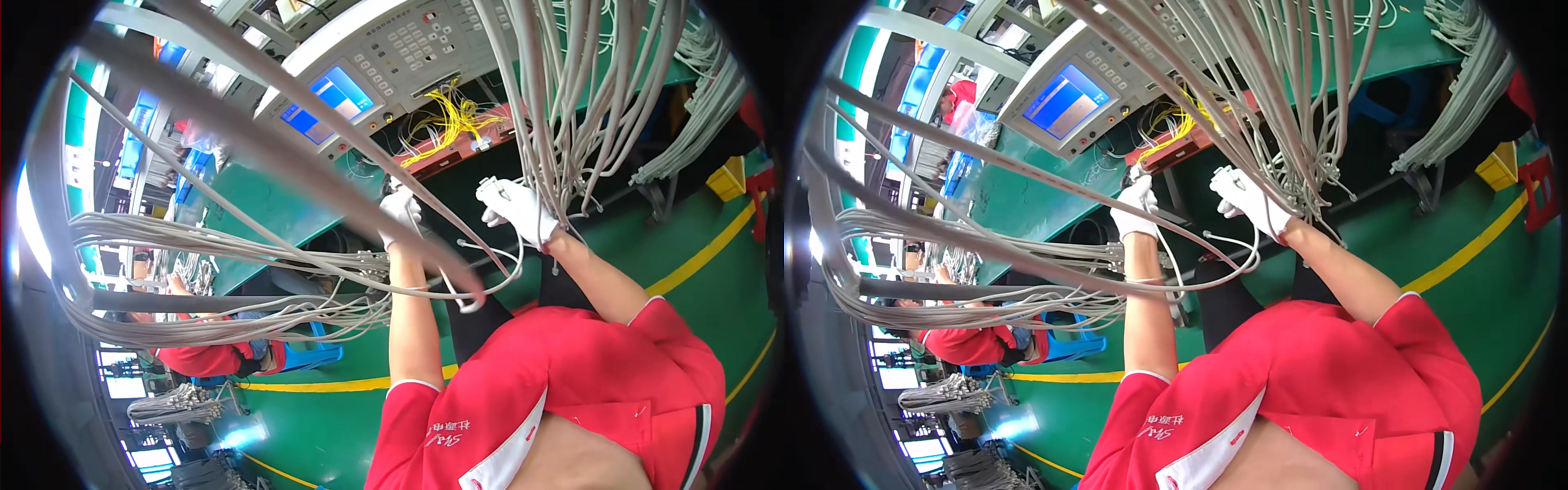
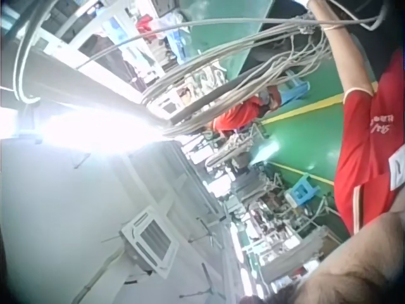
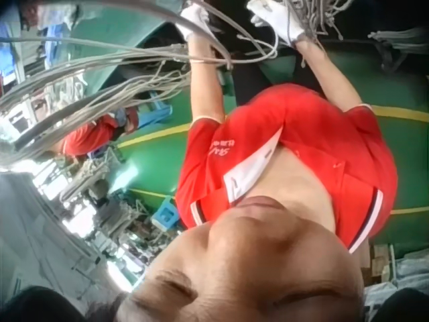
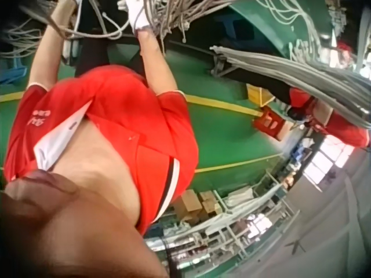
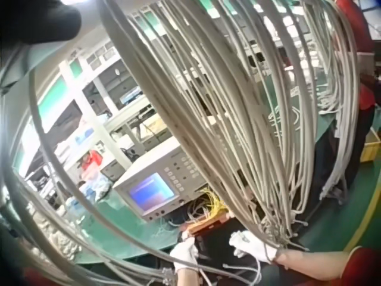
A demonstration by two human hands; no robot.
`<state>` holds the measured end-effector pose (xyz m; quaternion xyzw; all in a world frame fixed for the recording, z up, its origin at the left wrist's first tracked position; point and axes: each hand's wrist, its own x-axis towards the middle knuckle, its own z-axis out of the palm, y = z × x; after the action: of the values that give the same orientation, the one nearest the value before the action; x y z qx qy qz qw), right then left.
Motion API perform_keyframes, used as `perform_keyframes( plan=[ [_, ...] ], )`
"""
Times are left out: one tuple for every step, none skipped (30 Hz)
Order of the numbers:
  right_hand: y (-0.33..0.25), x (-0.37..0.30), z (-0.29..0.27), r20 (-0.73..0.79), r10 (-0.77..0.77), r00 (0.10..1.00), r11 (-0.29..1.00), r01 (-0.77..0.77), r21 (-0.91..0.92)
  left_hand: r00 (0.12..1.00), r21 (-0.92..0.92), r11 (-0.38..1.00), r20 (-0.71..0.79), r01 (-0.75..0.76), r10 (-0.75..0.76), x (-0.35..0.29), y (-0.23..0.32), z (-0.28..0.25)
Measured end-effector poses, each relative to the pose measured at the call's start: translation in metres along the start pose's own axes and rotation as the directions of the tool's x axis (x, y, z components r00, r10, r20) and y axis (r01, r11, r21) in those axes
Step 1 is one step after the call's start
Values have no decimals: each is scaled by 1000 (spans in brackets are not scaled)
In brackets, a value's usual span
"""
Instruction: The person tests cables by repeatedly plugging cable connector ends into the ports of a testing device, unplugging them, and draping the cables over a rack.
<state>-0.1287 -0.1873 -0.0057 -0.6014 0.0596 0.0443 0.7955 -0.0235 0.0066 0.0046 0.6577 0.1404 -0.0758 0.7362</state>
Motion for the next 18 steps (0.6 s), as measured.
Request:
perform_keyframes(
  plan=[
    [4,2,1,29,-128,991,992,128,-8,1000,-13,1000,-20,2,-2,4,-2,-1],
    [3,3,5,65,-252,966,967,253,-15,999,-30,1000,-45,1,-3,4,-1,-2],
    [-5,3,8,92,-213,973,977,215,-5,998,7,998,20,-64,64,2,0,-7],
    [-4,4,12,98,-178,979,984,176,23,993,17,993,21,-113,113,-3,0,-13],
    [-6,4,14,73,-205,976,974,210,-79,977,170,964,98,-205,190,-4,2,-26],
    [-9,4,13,42,-241,970,952,244,-182,947,309,900,194,-307,256,-2,8,-40],
    [-7,8,9,38,-282,959,938,284,-197,793,669,474,304,-572,528,-2,30,-58],
    [-12,6,10,24,-259,966,962,260,-87,565,798,-127,519,-589,641,-11,59,-71],
    [-9,6,-2,-14,-279,960,958,278,-69,578,839,57,322,-541,750,-43,101,-51],
    [-8,6,-4,-22,-307,952,951,306,-40,293,823,54,140,-566,946,-66,133,-62],
    [-9,7,-1,-16,-314,949,949,314,-36,-163,812,-259,202,-523,966,-76,173,-91],
    [-4,11,-3,-15,-315,949,948,314,-49,-238,896,-96,-11,-433,971,-110,205,-89],
    [-5,13,1,9,-324,946,944,324,-53,-344,956,-168,79,-239,936,-144,243,-96],
    [-3,14,-5,1,-326,945,944,325,-62,-429,977,-204,161,-55,889,-168,276,-97],
    [1,18,-9,-34,-338,941,922,323,-214,-328,980,-133,177,151,928,-176,307,-107],
    [1,22,-12,-64,-349,935,880,304,-365,-219,931,-77,164,358,962,-178,331,-116],
    [-3,21,-15,-120,-343,932,880,275,-387,-219,931,-75,162,357,962,-180,339,-118],
    [-3,23,-15,-194,-351,916,936,340,-88,-140,878,-93,178,469,974,-179,345,-119]
  ],
)
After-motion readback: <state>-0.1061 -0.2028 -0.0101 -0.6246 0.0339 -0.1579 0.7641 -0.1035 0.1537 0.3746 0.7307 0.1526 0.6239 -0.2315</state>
